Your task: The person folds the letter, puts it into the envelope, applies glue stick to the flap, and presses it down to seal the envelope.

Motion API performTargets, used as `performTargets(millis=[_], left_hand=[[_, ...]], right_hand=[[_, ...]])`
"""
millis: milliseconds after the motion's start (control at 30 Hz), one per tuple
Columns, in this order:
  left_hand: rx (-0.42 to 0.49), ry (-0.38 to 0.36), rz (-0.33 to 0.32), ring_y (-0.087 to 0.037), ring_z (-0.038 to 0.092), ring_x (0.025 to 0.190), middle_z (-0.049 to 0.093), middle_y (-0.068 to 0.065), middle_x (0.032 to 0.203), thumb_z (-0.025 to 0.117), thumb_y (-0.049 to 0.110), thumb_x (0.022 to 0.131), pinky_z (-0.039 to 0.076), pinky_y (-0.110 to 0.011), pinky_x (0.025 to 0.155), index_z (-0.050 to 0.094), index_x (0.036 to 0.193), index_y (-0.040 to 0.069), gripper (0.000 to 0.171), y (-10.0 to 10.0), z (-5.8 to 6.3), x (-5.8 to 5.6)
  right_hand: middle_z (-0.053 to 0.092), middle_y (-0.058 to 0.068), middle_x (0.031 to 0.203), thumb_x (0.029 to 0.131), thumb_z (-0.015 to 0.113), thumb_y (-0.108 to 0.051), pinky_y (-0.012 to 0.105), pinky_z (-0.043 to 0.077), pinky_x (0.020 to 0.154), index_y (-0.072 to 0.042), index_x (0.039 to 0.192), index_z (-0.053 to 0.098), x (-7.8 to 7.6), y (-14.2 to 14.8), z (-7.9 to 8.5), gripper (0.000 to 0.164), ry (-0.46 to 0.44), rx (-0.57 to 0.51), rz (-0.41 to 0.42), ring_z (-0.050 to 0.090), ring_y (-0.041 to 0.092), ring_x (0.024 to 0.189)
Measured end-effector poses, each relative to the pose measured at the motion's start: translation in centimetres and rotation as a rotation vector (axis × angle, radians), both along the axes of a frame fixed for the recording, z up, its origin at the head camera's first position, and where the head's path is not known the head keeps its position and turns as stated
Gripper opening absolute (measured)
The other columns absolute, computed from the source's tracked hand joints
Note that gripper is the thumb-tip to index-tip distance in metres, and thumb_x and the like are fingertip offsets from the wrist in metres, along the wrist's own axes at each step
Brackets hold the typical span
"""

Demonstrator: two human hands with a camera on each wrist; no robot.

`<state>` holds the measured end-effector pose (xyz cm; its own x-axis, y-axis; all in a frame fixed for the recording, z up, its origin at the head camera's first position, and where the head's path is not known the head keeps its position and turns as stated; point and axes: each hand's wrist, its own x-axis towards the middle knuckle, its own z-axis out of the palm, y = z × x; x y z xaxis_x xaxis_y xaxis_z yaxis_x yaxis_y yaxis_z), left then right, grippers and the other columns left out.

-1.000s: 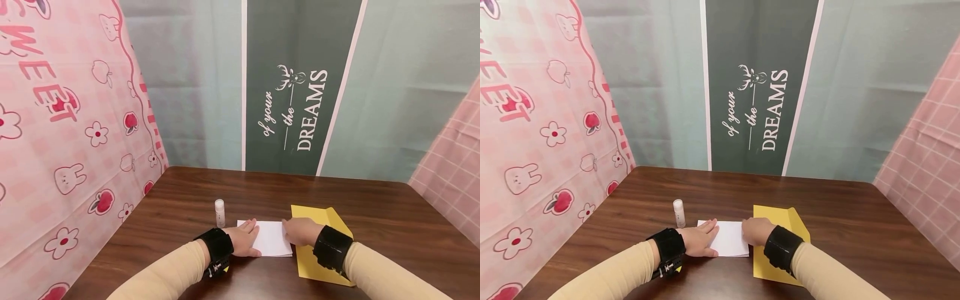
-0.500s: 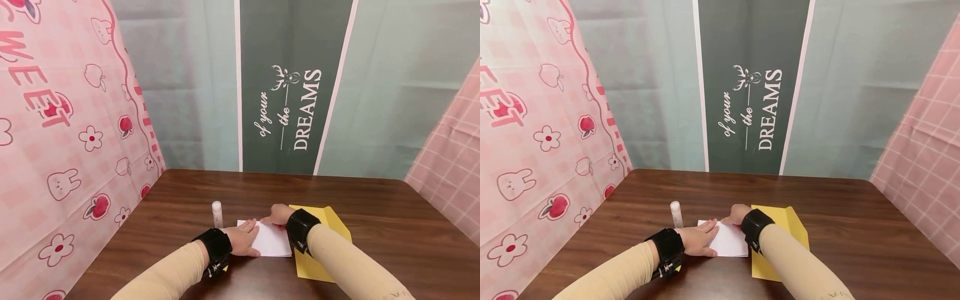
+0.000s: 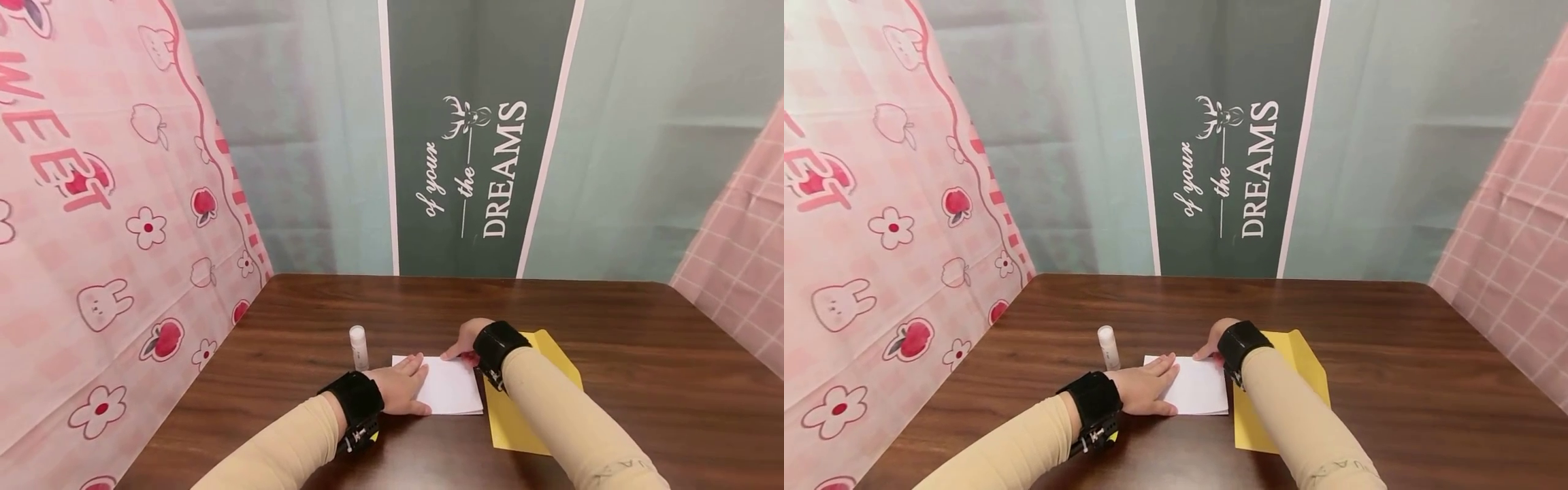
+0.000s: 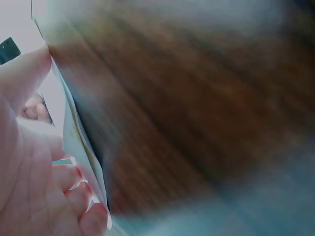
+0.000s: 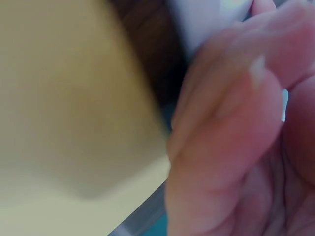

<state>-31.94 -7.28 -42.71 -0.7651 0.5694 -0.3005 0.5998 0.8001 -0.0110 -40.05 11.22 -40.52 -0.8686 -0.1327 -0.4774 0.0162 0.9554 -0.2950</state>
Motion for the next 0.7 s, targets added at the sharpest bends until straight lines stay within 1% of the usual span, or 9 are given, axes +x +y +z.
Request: performTargets(millis=[167,267,433,533,567,633,700], left_hand=[[-0.012,-0.012,0.013,-0.015,0.015,0.139,0.017,-0.008,0.154,0.047,0.060,0.087,0.019,-0.026,0.108,0.028,0.146,0.010,0.080,-0.1,0.5,0.0],[-0.012,-0.012,0.004,-0.016,0.015,0.139,0.017,-0.009,0.153,0.047,0.059,0.088,0.018,-0.026,0.109,0.029,0.146,0.009,0.079,-0.1,0.8,0.1],[0.000,-0.020,-0.003,-0.017,0.015,0.140,0.017,-0.010,0.153,0.048,0.058,0.089,0.018,-0.026,0.109,0.029,0.146,0.008,0.079,0.0,0.9,0.1],[0.005,-0.024,-0.004,-0.017,0.015,0.140,0.017,-0.010,0.153,0.048,0.058,0.088,0.018,-0.026,0.109,0.029,0.146,0.008,0.079,0.1,0.9,0.1],[0.006,-0.023,-0.007,-0.017,0.016,0.139,0.018,-0.010,0.153,0.048,0.058,0.089,0.018,-0.026,0.109,0.029,0.146,0.008,0.079,0.2,0.9,0.1],[0.008,-0.022,-0.010,-0.017,0.016,0.139,0.018,-0.010,0.153,0.048,0.058,0.088,0.018,-0.026,0.109,0.029,0.146,0.008,0.079,0.2,0.9,0.1],[0.010,-0.023,-0.008,-0.017,0.016,0.139,0.018,-0.009,0.153,0.048,0.058,0.088,0.019,-0.026,0.108,0.029,0.146,0.008,0.079,0.2,0.8,0.1]], right_hand=[[0.048,-0.001,0.050,0.073,0.073,-0.050,0.020,0.037,0.049,-0.010,0.052,0.056,-0.1,2.0,0.4,0.048,-0.019,-0.027,0.002,0.044,0.009,0.046],[0.047,-0.002,0.050,0.074,0.074,-0.046,0.019,0.036,0.048,-0.010,0.051,0.055,0.2,2.9,0.7,0.047,-0.025,-0.043,-0.008,0.043,0.008,0.046],[0.045,-0.003,0.050,0.077,0.073,-0.042,0.017,0.035,0.047,-0.010,0.050,0.052,0.7,3.6,1.3,0.047,-0.046,-0.069,-0.020,0.041,0.006,0.046],[0.045,-0.003,0.049,0.077,0.074,-0.042,0.017,0.034,0.047,-0.010,0.050,0.052,0.8,3.7,1.4,0.047,-0.043,-0.067,-0.015,0.041,0.006,0.045],[0.045,-0.003,0.049,0.077,0.074,-0.041,0.017,0.034,0.047,-0.010,0.050,0.053,0.7,3.8,1.4,0.046,-0.037,-0.068,-0.012,0.041,0.006,0.045],[0.045,-0.002,0.048,0.077,0.075,-0.039,0.018,0.033,0.047,-0.009,0.050,0.054,0.4,3.9,1.2,0.045,0.004,-0.055,0.010,0.041,0.007,0.044],[0.049,-0.001,0.047,0.078,0.075,-0.032,0.019,0.034,0.046,-0.008,0.051,0.055,0.4,3.9,1.0,0.041,0.122,-0.043,0.052,0.042,0.008,0.042]])
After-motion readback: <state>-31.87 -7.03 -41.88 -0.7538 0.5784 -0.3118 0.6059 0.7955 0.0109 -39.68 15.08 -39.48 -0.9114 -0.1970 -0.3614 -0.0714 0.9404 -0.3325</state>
